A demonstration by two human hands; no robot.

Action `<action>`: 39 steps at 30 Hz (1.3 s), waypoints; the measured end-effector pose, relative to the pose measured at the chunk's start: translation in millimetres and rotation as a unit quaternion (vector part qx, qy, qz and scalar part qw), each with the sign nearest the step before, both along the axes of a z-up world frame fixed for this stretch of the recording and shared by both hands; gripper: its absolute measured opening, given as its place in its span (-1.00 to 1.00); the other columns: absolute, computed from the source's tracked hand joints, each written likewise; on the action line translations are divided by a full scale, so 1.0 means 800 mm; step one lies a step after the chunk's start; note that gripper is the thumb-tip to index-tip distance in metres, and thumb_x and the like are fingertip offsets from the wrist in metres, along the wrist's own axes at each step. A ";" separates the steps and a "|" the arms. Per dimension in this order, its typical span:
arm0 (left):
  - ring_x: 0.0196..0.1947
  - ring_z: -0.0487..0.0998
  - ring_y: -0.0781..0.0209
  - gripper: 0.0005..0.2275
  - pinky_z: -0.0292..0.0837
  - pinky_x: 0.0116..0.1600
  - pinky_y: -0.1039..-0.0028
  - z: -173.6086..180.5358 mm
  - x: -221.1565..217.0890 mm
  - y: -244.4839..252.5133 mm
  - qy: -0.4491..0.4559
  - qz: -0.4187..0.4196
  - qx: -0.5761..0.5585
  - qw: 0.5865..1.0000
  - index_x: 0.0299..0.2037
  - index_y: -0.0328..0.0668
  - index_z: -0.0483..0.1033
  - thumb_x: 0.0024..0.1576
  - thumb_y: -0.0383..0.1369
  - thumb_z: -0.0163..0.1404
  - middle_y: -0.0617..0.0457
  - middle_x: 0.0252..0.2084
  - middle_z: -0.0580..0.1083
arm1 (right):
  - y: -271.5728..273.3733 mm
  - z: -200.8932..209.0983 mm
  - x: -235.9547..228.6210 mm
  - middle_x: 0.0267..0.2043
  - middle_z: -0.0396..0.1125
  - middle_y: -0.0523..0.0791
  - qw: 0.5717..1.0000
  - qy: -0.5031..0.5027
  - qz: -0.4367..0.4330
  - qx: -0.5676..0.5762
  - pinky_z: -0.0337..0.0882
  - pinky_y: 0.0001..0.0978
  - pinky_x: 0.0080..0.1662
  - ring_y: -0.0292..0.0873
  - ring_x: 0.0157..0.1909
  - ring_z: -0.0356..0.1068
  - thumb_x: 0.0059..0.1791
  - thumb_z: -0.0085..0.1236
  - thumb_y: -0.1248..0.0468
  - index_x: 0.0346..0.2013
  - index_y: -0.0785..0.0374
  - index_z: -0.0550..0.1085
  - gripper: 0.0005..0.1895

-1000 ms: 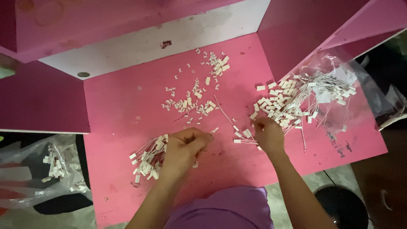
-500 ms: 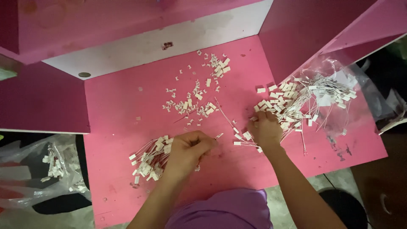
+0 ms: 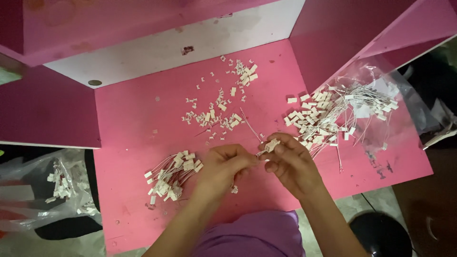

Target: The person is manually attaching small white plastic connectors to the ends of thin wires.

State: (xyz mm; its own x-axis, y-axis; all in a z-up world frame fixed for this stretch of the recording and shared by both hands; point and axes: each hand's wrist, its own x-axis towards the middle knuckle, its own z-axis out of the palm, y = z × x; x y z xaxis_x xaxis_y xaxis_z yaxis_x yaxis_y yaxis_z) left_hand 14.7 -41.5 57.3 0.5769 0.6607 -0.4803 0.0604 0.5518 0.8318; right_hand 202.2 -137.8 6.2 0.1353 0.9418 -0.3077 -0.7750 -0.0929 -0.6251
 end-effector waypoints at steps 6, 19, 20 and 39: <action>-0.70 0.29 0.45 -0.88 0.11 -0.61 0.61 0.033 0.000 -0.006 0.001 0.016 -0.004 1.000 -0.48 -0.27 0.64 0.04 -0.42 0.09 0.14 -0.65 0.41 | -0.006 0.018 -0.015 0.06 0.43 0.02 0.996 0.020 0.008 0.088 0.42 -0.23 0.01 -0.11 0.04 0.46 0.15 0.05 0.33 0.15 0.26 0.42 -0.73; -0.57 0.31 0.49 -0.92 0.16 -0.47 0.59 0.035 -0.007 -0.012 -0.002 0.023 0.101 0.995 -0.46 -0.36 0.62 0.05 -0.51 0.09 0.16 -0.59 0.43 | -0.001 0.054 -0.018 0.02 0.42 0.03 0.995 0.003 -0.003 0.098 0.42 -0.17 0.06 -0.10 0.01 0.45 0.16 0.02 0.33 0.15 0.31 0.40 -0.74; -0.55 0.34 0.49 -0.92 0.21 -0.44 0.60 0.037 -0.007 -0.011 -0.015 0.023 0.100 0.995 -0.46 -0.36 0.61 0.05 -0.51 0.10 0.16 -0.58 0.45 | -0.001 0.056 -0.019 0.02 0.42 0.03 0.995 -0.013 -0.006 0.095 0.43 -0.17 0.06 -0.10 0.02 0.45 0.16 0.01 0.33 0.14 0.31 0.41 -0.74; -0.62 0.34 0.47 -0.88 0.17 -0.51 0.57 0.039 -0.006 -0.001 0.041 0.008 0.095 0.995 -0.54 -0.30 0.56 0.03 -0.47 0.15 0.17 -0.63 0.43 | 0.003 0.077 -0.028 -0.02 0.47 0.01 0.981 -0.173 -0.013 0.088 0.44 -0.16 0.11 -0.12 0.05 0.45 0.16 0.01 0.33 0.10 0.36 0.43 -0.76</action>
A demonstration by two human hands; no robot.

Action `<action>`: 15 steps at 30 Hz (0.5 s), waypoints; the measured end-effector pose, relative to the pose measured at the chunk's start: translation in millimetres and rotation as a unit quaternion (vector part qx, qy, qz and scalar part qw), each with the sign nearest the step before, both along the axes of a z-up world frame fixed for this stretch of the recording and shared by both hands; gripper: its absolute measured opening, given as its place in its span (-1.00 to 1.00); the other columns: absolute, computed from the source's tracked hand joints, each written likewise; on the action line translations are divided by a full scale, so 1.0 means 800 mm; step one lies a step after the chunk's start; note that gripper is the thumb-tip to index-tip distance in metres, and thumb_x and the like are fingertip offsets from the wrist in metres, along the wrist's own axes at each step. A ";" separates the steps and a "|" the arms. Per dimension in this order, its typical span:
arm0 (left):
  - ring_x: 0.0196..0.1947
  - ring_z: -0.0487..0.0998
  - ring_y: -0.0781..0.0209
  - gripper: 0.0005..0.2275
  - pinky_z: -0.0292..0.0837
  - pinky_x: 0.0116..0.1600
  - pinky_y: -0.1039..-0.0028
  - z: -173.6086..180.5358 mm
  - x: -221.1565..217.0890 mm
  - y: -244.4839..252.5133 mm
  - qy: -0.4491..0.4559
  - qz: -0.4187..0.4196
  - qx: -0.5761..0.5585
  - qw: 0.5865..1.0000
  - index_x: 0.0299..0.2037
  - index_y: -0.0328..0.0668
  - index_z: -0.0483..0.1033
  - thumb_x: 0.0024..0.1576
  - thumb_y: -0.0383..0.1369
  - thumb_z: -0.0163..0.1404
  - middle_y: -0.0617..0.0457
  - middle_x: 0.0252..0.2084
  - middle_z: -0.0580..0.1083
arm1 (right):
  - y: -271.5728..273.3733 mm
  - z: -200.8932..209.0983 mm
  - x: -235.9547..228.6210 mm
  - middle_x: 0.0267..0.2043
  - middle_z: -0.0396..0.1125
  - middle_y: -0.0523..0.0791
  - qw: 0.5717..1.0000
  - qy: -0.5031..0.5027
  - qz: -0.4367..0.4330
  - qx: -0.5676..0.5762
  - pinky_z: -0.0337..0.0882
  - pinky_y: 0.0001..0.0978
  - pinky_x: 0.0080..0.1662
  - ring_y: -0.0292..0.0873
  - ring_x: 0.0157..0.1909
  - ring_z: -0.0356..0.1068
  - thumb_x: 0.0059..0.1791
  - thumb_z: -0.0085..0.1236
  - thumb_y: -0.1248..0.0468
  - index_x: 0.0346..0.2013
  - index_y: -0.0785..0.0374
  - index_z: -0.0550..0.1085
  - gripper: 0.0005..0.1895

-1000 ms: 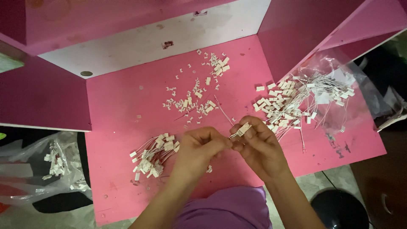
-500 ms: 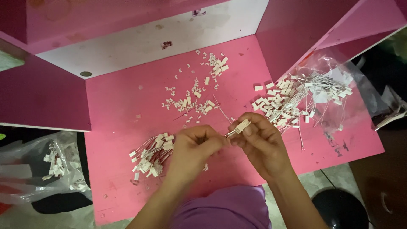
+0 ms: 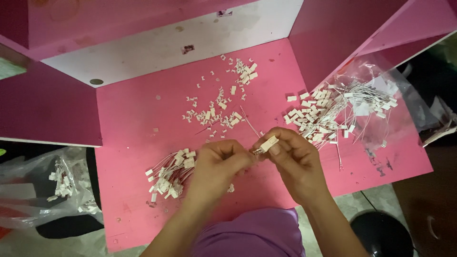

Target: The person is manually attaching small white plastic connectors to the ends of thin wires.

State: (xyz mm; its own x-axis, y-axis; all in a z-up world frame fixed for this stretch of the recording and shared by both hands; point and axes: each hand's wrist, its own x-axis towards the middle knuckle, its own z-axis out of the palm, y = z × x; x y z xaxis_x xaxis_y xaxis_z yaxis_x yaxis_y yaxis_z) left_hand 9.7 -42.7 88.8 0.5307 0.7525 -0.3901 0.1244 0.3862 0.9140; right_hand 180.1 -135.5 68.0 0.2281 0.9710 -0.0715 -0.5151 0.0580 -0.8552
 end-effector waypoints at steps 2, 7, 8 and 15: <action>-0.62 0.31 0.47 -0.88 0.13 -0.52 0.56 0.007 -0.002 0.002 -0.023 0.003 -0.026 0.999 -0.54 -0.30 0.56 0.03 -0.47 0.13 0.16 -0.64 0.42 | 0.001 0.003 -0.002 -0.04 0.48 0.01 0.999 -0.033 -0.008 -0.007 0.45 -0.19 0.09 -0.13 0.03 0.46 0.15 0.01 0.33 0.09 0.37 0.44 -0.76; -0.63 0.28 0.45 -0.87 0.09 -0.53 0.54 0.010 -0.003 0.004 -0.002 0.009 -0.056 0.998 -0.57 -0.32 0.55 0.00 -0.48 0.14 0.15 -0.65 0.42 | 0.004 0.005 -0.009 -0.05 0.49 0.00 0.997 -0.069 -0.020 -0.014 0.47 -0.24 0.07 -0.14 0.01 0.47 0.14 0.03 0.34 0.07 0.38 0.44 -0.76; -0.62 0.33 0.46 -0.88 0.16 -0.50 0.56 0.009 -0.001 0.004 -0.001 0.005 -0.019 1.000 -0.56 -0.31 0.56 0.01 -0.47 0.14 0.15 -0.63 0.44 | 0.004 0.005 -0.012 -0.06 0.48 -0.02 0.997 -0.072 -0.026 -0.025 0.47 -0.25 0.07 -0.15 0.00 0.47 0.13 0.05 0.34 0.07 0.39 0.45 -0.76; -0.55 0.39 0.50 -0.88 0.28 -0.43 0.59 0.006 -0.002 0.002 0.000 -0.016 0.062 0.998 -0.49 -0.32 0.60 0.04 -0.44 0.17 0.16 -0.57 0.50 | 0.007 0.020 -0.012 -0.14 0.47 -0.09 0.991 -0.113 -0.021 -0.072 0.49 -0.35 -0.01 -0.24 -0.12 0.46 0.11 0.05 0.32 0.03 0.39 0.49 -0.75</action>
